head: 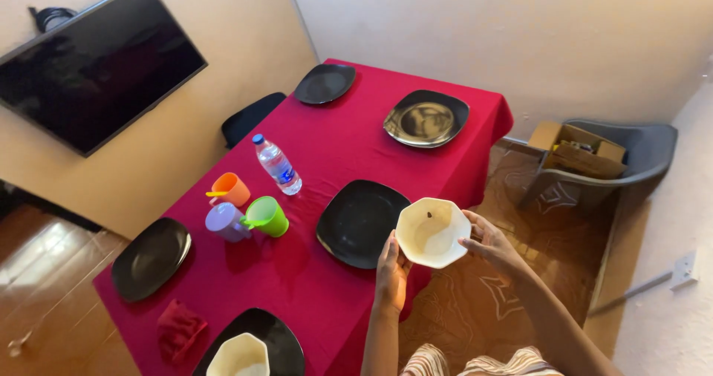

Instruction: The person is setting a dining table by placing plates, bowls, and mugs.

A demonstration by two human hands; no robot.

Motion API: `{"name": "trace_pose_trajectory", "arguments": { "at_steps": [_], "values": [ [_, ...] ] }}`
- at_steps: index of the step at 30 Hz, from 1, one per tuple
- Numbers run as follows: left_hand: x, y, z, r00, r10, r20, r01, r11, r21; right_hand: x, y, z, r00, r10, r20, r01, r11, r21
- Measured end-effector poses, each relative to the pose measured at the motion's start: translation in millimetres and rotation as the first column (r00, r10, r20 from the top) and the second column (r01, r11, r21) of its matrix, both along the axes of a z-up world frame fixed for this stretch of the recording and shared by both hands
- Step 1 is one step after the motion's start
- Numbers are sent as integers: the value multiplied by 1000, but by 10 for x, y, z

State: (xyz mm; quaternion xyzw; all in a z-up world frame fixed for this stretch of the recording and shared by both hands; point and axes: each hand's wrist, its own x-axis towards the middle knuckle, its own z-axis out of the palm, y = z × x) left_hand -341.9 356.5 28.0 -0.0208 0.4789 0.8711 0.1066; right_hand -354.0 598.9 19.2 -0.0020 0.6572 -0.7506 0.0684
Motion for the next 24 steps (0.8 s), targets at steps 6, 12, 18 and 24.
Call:
{"name": "trace_pose_trajectory", "arguments": {
  "at_steps": [6, 12, 18, 24],
  "values": [
    [-20, -132, -78, 997, 60, 45, -59, 998, -16, -177, -129, -40, 993, 92, 72, -95, 995, 36],
    [-106, -396, -142, 988, 116, 99, -112, 993, -49, -381, -458, -203, 991, 117, 59, -113, 991, -66],
    [-417, -657, -356, 991, 124, 55, -122, 992, -33, -718, -712, -356, 985, 158, 69, -155, 987, -52],
    [-812, -977, -702, 977, 168, 131, -164, 986, -41, -1015, -1121, -280, 974, 79, 212, -97, 993, 74]
  ]
}}
